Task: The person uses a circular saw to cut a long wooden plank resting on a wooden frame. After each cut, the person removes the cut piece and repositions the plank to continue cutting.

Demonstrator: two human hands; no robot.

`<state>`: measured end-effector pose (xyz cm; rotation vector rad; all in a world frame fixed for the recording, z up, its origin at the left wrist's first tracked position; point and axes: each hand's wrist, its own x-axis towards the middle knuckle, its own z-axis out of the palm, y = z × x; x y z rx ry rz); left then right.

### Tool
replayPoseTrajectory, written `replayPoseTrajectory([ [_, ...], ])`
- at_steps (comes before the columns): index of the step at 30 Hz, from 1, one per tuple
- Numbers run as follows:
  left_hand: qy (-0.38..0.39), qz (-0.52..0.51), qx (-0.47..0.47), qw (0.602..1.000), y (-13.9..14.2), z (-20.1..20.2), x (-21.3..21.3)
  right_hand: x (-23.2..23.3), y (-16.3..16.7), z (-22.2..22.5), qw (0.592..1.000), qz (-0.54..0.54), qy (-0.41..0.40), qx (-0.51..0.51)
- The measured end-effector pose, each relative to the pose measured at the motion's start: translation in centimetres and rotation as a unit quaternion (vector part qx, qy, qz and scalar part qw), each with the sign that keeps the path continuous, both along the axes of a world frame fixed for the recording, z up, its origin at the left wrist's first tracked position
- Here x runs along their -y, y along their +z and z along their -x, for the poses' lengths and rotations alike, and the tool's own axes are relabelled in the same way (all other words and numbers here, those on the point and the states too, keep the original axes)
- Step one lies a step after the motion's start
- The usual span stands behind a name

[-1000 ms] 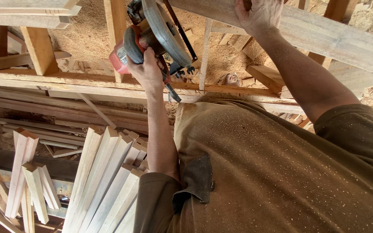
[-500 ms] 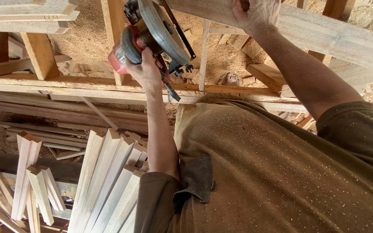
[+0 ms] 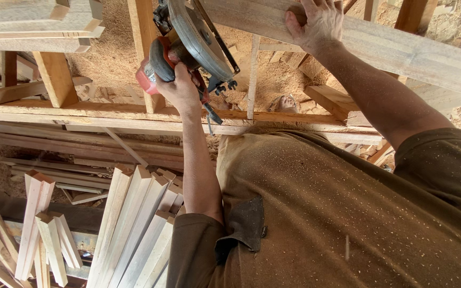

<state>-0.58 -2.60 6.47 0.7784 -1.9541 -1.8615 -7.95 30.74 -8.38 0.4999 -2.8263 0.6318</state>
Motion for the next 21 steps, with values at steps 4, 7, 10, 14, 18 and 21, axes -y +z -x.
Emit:
replayPoseTrajectory([
  [4,-0.01,-0.013,-0.032,0.999,0.2,0.3,0.1,-0.3,-0.6,-0.1,0.999,0.015,0.003,0.038],
  [7,-0.004,-0.013,-0.031,0.999,0.3,0.7,0.2,-0.5,-1.0,-0.1,1.0,0.019,0.003,0.019],
  [10,0.006,-0.01,-0.014,1.0,0.1,1.3,0.4,-0.6,-1.2,0.0,0.999,-0.005,-0.005,0.032],
  [14,0.006,-0.011,-0.024,1.0,-0.8,2.0,1.1,-0.7,-0.9,0.1,0.997,-0.001,-0.017,0.07],
  [18,-0.001,0.024,-0.036,0.999,-2.4,3.4,2.0,-0.8,-0.4,0.1,0.995,0.007,-0.029,0.099],
  [21,0.01,0.054,-0.011,0.998,-3.2,5.4,2.7,-0.7,0.1,0.3,0.993,0.017,-0.039,0.11],
])
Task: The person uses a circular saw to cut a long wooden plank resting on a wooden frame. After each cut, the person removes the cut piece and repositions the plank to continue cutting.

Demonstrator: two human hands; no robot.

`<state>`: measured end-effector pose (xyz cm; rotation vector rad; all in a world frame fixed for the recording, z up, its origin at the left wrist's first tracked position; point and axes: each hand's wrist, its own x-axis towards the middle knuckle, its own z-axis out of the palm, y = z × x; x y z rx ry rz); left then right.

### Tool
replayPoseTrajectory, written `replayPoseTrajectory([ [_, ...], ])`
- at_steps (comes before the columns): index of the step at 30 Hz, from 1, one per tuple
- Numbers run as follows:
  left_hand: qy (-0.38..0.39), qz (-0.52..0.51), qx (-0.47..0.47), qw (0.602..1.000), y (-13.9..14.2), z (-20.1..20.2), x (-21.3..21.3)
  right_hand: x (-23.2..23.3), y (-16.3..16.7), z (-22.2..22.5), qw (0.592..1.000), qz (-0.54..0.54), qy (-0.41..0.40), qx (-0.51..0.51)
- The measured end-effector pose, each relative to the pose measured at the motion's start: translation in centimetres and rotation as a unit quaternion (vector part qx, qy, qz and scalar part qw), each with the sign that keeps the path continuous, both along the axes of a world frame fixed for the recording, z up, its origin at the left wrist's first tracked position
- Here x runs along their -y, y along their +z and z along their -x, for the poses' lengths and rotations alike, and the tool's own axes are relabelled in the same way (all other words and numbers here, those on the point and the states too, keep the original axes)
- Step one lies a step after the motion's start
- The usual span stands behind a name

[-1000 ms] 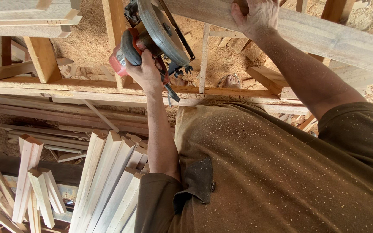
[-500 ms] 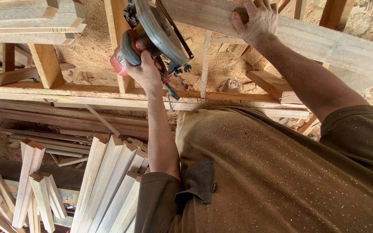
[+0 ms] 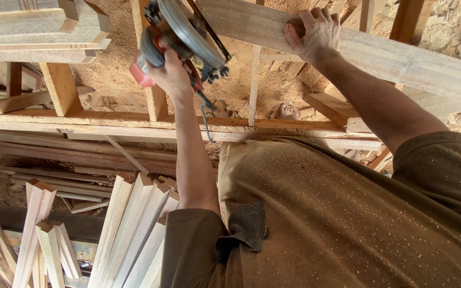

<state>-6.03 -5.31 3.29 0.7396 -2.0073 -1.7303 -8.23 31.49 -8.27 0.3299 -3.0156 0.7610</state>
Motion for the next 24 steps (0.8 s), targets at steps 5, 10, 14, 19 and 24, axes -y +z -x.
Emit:
replayPoseTrajectory([
  [5,-0.016,-0.004,-0.005,1.0,1.3,-2.0,1.0,0.7,0.4,0.4,1.0,-0.008,-0.007,-0.026],
  [10,0.004,-0.023,-0.019,1.0,3.4,-8.8,2.2,1.3,0.4,0.8,1.0,0.022,-0.021,-0.008],
  [14,0.051,0.029,0.004,0.998,4.1,-12.4,3.2,1.1,0.3,1.3,0.995,-0.031,0.019,-0.09],
  [19,0.102,-0.041,0.022,0.994,3.7,-15.6,4.9,1.2,0.3,1.6,0.995,-0.04,0.026,-0.086],
  [24,0.121,-0.038,0.008,0.992,1.7,-16.9,6.4,1.3,1.0,1.8,0.998,-0.034,0.024,-0.049],
])
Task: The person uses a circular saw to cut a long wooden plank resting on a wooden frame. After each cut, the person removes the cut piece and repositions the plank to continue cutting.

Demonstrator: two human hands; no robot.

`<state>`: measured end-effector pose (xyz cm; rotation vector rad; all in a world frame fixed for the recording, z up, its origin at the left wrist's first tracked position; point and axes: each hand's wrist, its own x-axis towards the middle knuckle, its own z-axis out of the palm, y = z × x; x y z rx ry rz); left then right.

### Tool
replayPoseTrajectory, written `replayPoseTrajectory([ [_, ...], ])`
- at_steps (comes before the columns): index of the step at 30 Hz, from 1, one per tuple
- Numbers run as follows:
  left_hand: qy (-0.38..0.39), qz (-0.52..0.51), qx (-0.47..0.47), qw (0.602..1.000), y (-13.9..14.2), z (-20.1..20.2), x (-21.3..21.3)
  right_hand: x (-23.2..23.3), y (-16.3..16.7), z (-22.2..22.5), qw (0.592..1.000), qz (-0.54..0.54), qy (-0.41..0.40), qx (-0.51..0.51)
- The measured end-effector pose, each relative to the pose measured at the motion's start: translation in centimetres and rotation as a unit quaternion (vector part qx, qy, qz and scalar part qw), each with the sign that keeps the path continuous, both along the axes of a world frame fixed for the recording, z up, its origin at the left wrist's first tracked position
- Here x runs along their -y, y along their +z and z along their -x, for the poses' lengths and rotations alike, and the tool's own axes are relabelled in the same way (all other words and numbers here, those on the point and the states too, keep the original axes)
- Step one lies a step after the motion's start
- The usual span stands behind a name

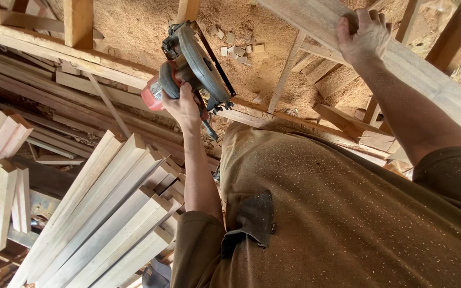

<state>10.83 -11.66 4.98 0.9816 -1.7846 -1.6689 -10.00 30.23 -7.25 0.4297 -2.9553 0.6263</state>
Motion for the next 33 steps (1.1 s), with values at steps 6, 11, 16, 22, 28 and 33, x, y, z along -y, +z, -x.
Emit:
replayPoseTrajectory([
  [6,-0.002,0.009,-0.005,1.0,-2.9,-1.5,0.8,0.4,0.6,0.3,0.999,-0.043,-0.006,-0.02],
  [11,0.014,-0.021,-0.022,0.999,-4.8,-2.4,1.0,1.1,0.7,0.3,0.999,-0.035,-0.02,0.02],
  [16,0.019,-0.031,-0.041,0.999,-5.8,-2.6,1.3,1.6,0.9,0.2,0.999,-0.03,-0.031,0.025],
  [22,-0.004,-0.039,-0.06,0.997,-5.3,-2.6,1.5,2.1,1.6,0.0,0.999,-0.041,-0.033,-0.016],
  [28,0.008,-0.033,-0.027,0.999,-4.3,-2.4,0.9,2.2,2.6,-0.3,0.998,-0.021,-0.054,0.023],
  [33,-0.011,0.031,-0.035,0.999,-4.2,-2.7,0.7,2.2,3.4,-0.8,0.999,-0.014,-0.041,0.0],
])
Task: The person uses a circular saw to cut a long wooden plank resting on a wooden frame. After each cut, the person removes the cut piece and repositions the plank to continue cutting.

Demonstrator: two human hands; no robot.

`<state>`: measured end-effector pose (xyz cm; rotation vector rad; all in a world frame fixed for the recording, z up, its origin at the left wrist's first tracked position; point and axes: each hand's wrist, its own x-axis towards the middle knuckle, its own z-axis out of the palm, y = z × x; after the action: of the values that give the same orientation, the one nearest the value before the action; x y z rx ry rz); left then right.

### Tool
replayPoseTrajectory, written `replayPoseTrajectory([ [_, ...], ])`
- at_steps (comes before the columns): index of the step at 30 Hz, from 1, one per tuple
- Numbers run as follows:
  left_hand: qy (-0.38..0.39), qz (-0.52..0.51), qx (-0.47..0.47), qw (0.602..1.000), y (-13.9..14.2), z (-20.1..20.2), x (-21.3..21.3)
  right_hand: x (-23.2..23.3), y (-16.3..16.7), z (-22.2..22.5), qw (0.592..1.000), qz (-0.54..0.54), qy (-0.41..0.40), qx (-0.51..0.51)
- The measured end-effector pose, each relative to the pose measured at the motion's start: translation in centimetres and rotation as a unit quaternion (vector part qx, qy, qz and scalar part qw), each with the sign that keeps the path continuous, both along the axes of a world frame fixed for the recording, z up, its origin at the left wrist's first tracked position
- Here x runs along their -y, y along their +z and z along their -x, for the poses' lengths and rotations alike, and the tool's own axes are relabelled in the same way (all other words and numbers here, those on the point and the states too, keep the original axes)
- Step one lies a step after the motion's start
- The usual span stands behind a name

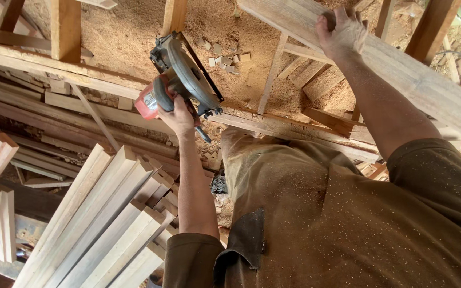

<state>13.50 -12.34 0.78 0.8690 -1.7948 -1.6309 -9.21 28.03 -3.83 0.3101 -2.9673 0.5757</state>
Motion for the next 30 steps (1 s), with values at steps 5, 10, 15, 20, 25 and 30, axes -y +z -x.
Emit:
replayPoseTrajectory([
  [5,-0.011,0.029,-0.045,0.998,-0.4,-0.3,0.0,0.1,1.1,-0.3,1.0,0.008,-0.002,-0.019],
  [10,-0.009,-0.035,0.014,0.999,-0.3,-0.5,0.1,0.2,2.2,-0.6,1.0,0.009,-0.007,0.004],
  [15,-0.049,0.085,-0.039,0.994,0.5,-0.8,-0.4,0.1,2.3,-0.8,0.997,0.048,-0.054,0.013],
  [20,-0.041,0.01,0.008,0.999,2.8,-0.6,-2.7,-1.9,2.1,-1.8,0.996,-0.026,-0.062,-0.065],
  [25,-0.061,0.021,-0.003,0.998,5.3,-0.4,-5.2,-8.0,2.2,-6.4,0.998,0.037,-0.015,0.052],
  [30,-0.015,-0.077,0.009,0.997,5.8,-1.0,-6.7,-16.3,2.7,-11.6,1.0,-0.016,-0.017,0.002],
])
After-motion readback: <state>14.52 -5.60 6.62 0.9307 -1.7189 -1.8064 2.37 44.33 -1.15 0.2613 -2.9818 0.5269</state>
